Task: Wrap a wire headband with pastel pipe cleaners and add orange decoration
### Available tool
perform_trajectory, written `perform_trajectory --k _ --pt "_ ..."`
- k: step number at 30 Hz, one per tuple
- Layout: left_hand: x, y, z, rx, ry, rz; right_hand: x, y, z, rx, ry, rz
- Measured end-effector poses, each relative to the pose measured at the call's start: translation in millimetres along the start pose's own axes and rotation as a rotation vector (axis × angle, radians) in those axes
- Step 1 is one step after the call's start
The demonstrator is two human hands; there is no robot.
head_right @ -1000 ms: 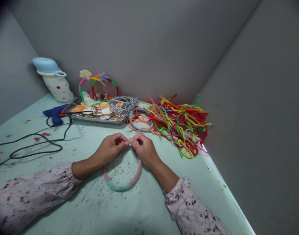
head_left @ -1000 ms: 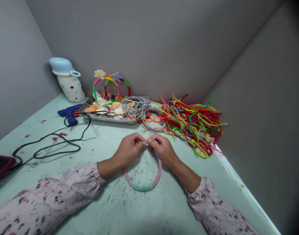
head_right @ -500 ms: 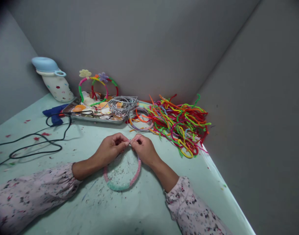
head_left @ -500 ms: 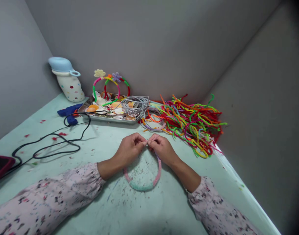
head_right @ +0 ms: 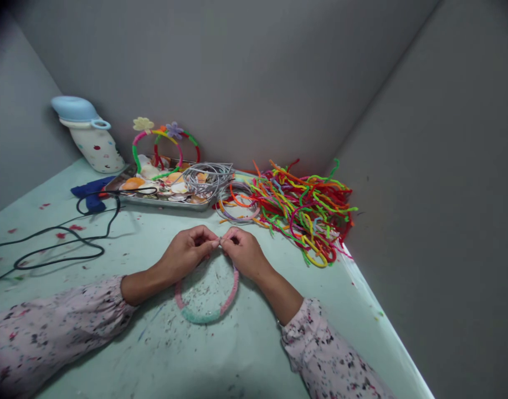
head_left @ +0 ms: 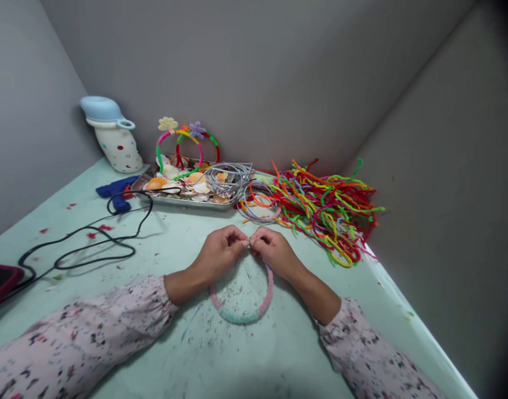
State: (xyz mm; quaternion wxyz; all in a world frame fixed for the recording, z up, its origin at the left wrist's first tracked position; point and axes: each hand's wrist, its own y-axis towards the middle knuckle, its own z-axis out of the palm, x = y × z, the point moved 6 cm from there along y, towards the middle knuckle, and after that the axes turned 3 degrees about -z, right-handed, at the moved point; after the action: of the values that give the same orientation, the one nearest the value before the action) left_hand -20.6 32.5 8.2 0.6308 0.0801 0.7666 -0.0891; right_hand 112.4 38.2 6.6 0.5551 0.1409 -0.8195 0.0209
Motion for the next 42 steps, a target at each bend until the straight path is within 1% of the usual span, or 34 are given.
perform_trajectory --k 9,15,20,25,29,32,34,42 --pt "-2.2 -0.3 -0.5 0.008 -0.001 0.013 -2.5 0.1 0.2 -0.014 0.022 0.008" --pt "-5.8 0.3 1.9 0.008 -0.006 0.046 3.2 -0.9 -2.2 -0.015 0.19 0.054" --pt "-2.9 1.6 0.4 -0.033 -0.01 0.05 4.7 -1.6 -3.0 -0.028 0.237 0.064" --pt "-2.6 0.2 -1.3 -0.056 0.063 0.061 0.3 -0.6 -2.7 -0.029 0.216 0.086" --pt "-3.3 -0.3 -0.1 -0.028 0.043 0.05 0.1 -0.1 -3.4 -0.023 0.205 0.097" --pt "-2.5 0.5 1.7 0.019 -0.016 0.016 1.1 -1.0 -3.1 -0.011 0.223 0.101" --pt "-2.1 0.7 2.6 0.049 -0.047 -0.01 1.9 -1.9 -2.8 -0.004 0.241 0.094" --pt "0.6 -0.2 4.5 0.107 -0.146 -0.087 -0.7 -2.8 -3.1 -0.005 0.251 0.051"
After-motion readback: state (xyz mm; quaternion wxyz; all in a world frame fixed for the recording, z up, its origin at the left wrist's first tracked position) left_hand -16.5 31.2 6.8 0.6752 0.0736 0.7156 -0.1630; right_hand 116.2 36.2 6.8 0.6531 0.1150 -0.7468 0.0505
